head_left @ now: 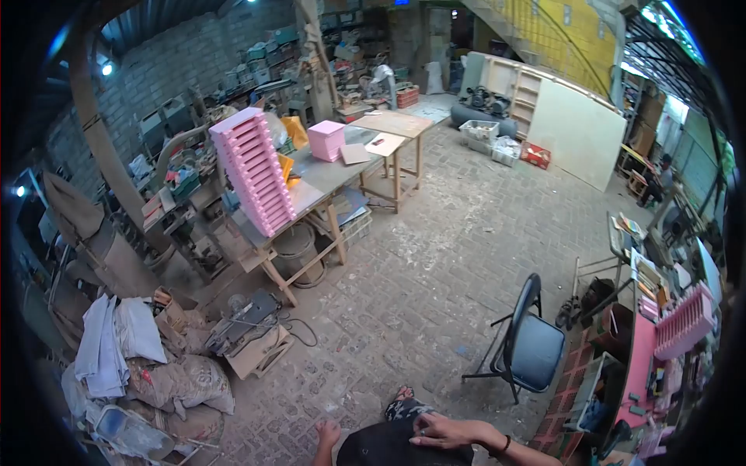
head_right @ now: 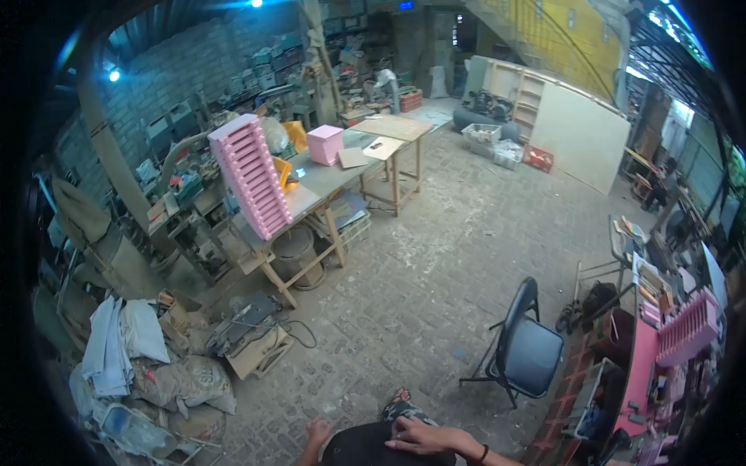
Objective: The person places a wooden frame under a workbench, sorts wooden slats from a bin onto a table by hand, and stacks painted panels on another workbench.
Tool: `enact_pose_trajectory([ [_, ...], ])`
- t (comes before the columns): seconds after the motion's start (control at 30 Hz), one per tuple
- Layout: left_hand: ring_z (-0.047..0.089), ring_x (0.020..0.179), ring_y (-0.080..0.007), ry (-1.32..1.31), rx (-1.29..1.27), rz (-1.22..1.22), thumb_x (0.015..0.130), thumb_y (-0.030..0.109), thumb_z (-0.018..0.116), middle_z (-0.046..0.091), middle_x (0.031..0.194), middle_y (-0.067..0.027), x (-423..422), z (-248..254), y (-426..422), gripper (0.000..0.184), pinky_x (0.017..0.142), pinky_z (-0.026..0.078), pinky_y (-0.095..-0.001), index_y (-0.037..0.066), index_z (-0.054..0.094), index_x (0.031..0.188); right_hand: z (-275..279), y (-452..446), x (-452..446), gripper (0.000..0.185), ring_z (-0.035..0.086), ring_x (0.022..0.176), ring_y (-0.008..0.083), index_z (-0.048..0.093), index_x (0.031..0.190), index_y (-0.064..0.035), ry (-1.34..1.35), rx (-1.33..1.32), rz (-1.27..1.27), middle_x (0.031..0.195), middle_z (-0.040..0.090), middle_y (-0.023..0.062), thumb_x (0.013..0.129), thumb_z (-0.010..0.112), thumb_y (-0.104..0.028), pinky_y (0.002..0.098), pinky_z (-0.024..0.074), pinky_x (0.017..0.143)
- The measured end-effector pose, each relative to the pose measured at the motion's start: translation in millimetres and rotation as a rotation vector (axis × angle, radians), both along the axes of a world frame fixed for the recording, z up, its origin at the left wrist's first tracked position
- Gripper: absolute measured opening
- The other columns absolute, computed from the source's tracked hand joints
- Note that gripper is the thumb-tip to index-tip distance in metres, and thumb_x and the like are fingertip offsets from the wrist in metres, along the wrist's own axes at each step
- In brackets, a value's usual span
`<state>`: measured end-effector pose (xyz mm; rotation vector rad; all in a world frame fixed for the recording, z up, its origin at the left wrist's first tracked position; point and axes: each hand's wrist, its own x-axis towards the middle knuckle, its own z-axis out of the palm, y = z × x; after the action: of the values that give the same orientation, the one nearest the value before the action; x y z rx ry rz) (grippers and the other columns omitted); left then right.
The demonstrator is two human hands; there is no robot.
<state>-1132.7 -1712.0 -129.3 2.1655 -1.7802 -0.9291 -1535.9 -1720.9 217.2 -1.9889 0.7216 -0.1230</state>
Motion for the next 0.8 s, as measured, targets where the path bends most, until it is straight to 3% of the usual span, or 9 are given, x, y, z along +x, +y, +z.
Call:
enact_pose_trajectory([
  [0.13,0.05,0.117,-0.0325,-0.008,-0.241,0.162,0.083,0.035,0.062,0.067,0.097,-0.0143,-2.8,3.0,-75.5,0.027,0.103,0.03,-0.0493,0.011,0.069,0.094,0.8,-63.8,-3.5,0.044,0.044,0.115,0.0301,0.06,0.123,-0.0054,-0.061,0.044,0.039,0.129,0.047,0.0173,0.104,0.038,-0.038,0.0391,0.0314,0.103],
  [0.23,0.058,0.103,-0.0341,0.19,-0.22,0.494,0.083,0.032,0.062,0.068,0.091,-0.0136,-3.4,-4.4,-94.3,0.025,0.095,0.039,-0.0499,0.01,0.068,0.092,23.3,-117.6,-3.8,0.043,0.044,0.117,0.0289,0.059,0.124,-0.0051,0.001,0.077,0.08,0.122,0.052,0.0156,0.104,0.039,-0.037,0.0391,0.0323,0.103],
  [0.27,0.056,0.106,-0.0361,0.156,-0.187,0.492,0.082,0.03,0.063,0.067,0.095,-0.015,-10.6,-5.4,-96.6,0.023,0.096,0.038,-0.0491,0.01,0.068,0.092,20.2,-131.8,-11.0,0.043,0.046,0.114,0.0296,0.056,0.134,-0.011,0.0,0.076,0.117,0.12,0.049,0.013,0.103,0.042,-0.038,0.0379,0.0353,0.103],
  [0.33,0.051,0.112,-0.0401,0.074,-0.13,0.481,0.08,0.026,0.066,0.065,0.103,-0.0177,-16.5,5.9,-89.5,0.02,0.099,0.037,-0.0477,0.01,0.069,0.092,8.2,-153.4,-26.8,0.042,0.046,0.115,0.0294,0.058,0.13,-0.0086,-0.004,0.055,0.139,0.118,0.049,0.0131,0.103,0.042,-0.037,0.0387,0.0354,0.103],
  [0.4,0.061,0.098,-0.0394,0.027,-0.021,0.388,0.08,0.027,0.064,0.068,0.095,-0.0164,-24.9,-6.5,-75.2,0.018,0.091,0.043,-0.0488,0.011,0.071,0.087,1.9,-176.3,-35.5,0.041,0.045,0.117,0.0289,0.06,0.126,-0.0056,-0.028,0.045,0.16,0.117,0.05,0.0134,0.102,0.044,-0.036,0.0391,0.035,0.103],
  [0.47,0.066,0.088,-0.0386,-0.36,0.282,-0.087,0.081,0.028,0.062,0.069,0.09,-0.014,-35.8,-7.2,-64.5,0.021,0.083,0.048,-0.0498,0.011,0.072,0.086,8.3,-196.7,-32.8,0.041,0.045,0.118,0.0288,0.061,0.124,-0.0056,-0.086,0.046,0.113,0.119,0.05,0.0137,0.102,0.046,-0.036,0.0386,0.0355,0.103],
  [0.6,0.066,0.088,-0.0375,-0.064,0.443,0.189,0.081,0.029,0.062,0.069,0.09,-0.0144,-53.2,-4.2,-76.4,0.022,0.083,0.049,-0.0491,0.011,0.072,0.087,56.0,-238.3,-24.7,0.041,0.039,0.127,0.0395,0.067,0.113,-0.002,-0.09,0.27,-0.062,0.134,0.042,0.028,0.101,0.045,-0.034,0.0489,0.0317,0.106],
  [0.7,0.066,0.089,-0.0367,0.022,0.442,0.215,0.081,0.029,0.062,0.069,0.09,-0.0147,-54.3,-7.7,-120.9,0.022,0.082,0.049,-0.0485,0.01,0.072,0.088,33.4,-264.2,-25.2,0.03,0.059,0.095,0.0305,0.071,0.105,-0.0044,-0.202,-0.176,-0.114,0.106,0.059,0.0222,0.099,0.049,-0.024,0.0424,0.0496,0.08],
  [0.8,0.066,0.089,-0.0358,0.077,0.382,0.153,0.081,0.03,0.062,0.069,0.091,-0.0151,-45.0,-15.7,-188.3,0.023,0.081,0.049,-0.0479,0.01,0.072,0.088,-3.3,-318.9,-32.5,0.039,0.046,0.121,0.0288,0.062,0.123,-0.0051,0.061,0.299,0.007,0.125,0.049,0.0143,0.101,0.048,-0.035,0.0369,0.0368,0.104],
])
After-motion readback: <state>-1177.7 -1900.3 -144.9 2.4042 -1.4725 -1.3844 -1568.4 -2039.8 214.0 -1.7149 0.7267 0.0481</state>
